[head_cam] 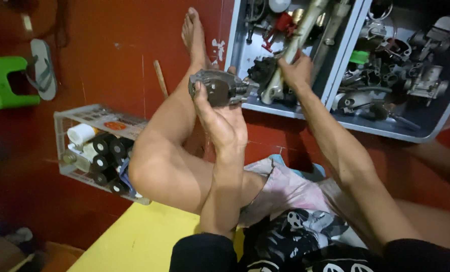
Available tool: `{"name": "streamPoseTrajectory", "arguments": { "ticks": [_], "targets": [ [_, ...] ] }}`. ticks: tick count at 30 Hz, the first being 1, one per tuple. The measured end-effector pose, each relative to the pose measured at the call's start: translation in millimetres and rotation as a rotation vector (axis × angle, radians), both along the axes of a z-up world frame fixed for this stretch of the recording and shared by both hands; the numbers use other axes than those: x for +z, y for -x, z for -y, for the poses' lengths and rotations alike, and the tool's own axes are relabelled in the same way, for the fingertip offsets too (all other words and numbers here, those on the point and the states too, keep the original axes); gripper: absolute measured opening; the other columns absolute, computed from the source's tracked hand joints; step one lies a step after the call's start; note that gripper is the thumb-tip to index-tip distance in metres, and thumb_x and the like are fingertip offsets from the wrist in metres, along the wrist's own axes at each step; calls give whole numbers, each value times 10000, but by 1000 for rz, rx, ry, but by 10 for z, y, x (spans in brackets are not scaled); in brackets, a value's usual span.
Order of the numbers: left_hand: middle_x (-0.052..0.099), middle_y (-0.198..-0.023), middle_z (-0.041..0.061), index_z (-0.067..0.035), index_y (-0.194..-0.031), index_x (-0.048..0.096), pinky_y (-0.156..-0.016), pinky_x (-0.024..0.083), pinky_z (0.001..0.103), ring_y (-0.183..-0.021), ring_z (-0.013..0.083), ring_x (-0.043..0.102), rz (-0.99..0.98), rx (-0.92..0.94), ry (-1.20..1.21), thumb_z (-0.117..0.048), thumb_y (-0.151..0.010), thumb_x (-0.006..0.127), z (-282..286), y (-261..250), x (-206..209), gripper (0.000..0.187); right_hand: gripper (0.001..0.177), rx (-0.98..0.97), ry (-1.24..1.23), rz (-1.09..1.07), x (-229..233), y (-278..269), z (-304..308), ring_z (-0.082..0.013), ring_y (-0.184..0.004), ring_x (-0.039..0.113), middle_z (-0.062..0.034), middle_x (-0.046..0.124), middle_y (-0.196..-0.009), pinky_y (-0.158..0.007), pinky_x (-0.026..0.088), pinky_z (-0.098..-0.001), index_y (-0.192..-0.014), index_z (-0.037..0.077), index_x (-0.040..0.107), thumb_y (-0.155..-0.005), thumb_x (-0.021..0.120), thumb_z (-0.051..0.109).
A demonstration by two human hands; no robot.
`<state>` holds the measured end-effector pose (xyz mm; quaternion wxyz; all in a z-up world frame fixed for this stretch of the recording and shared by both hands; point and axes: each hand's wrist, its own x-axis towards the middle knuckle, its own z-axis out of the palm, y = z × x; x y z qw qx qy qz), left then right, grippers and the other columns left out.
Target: The person sits on the floor and cleans various mechanical parts, including a carburetor and a brake caliper, using a screwdriver to scrape and remove grime. The person handles the parts over two white trays filled with other components.
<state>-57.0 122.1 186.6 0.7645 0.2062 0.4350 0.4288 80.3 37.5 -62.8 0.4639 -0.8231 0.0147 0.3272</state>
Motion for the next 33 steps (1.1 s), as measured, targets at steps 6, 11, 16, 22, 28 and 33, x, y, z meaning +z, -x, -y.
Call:
{"name": "streamPoseTrajectory", "arguments": {
  "ticks": [6,11,16,22,28,33],
  "targets": [
    [564,-1379,147,-203,-1341,539,-961,545,563,-1221,383,615,-17,-21,-13,-428,-1020,620,-25,39,-124,400,397,-30,79,132,-478,96,-262,-385,-902,765,-214,753,-844,-712,581,-529,-947,46,704,-756,826,373],
    [566,-1356,154,-186,-1281,542,-978,548,571,-1219,390,617,-13,-3,-19,-420,-1022,616,-56,80,-170,357,483,97,111,177,-347,129,-339,-477,-925,729,-279,728,-863,-727,587,-562,-940,-20,683,-778,816,415],
    [552,-1380,162,-169,-1288,522,-982,545,559,-1218,376,614,-44,-13,-24,-408,-1025,603,-58,59,-97,364,663,651,372,248,418,-210,-208,-579,-964,695,-403,713,-889,-761,574,-619,-840,-96,768,-924,730,561],
    [660,-1228,135,-83,-1319,591,-837,587,467,-1072,359,694,-79,40,33,-313,-967,608,10,-5,-124,422,309,758,292,757,-299,-703,-1094,-535,-714,671,-229,669,-912,-490,536,-605,-1132,22,643,-832,698,72],
    [658,-1241,162,-63,-1370,566,-875,567,454,-1091,339,682,-98,36,87,-317,-947,587,24,-112,-128,494,228,834,457,900,-1141,-1065,-1499,-408,-732,743,-109,677,-995,-482,571,-519,-913,118,780,-957,558,145],
    [603,-1327,204,-80,-1439,490,-969,534,505,-1169,411,636,-117,24,67,-239,-928,596,52,-223,-45,546,248,949,291,891,-1055,-1186,-1238,-467,-797,665,-229,575,-1154,-612,471,-588,-1156,55,669,-998,484,101]
  ]
}}
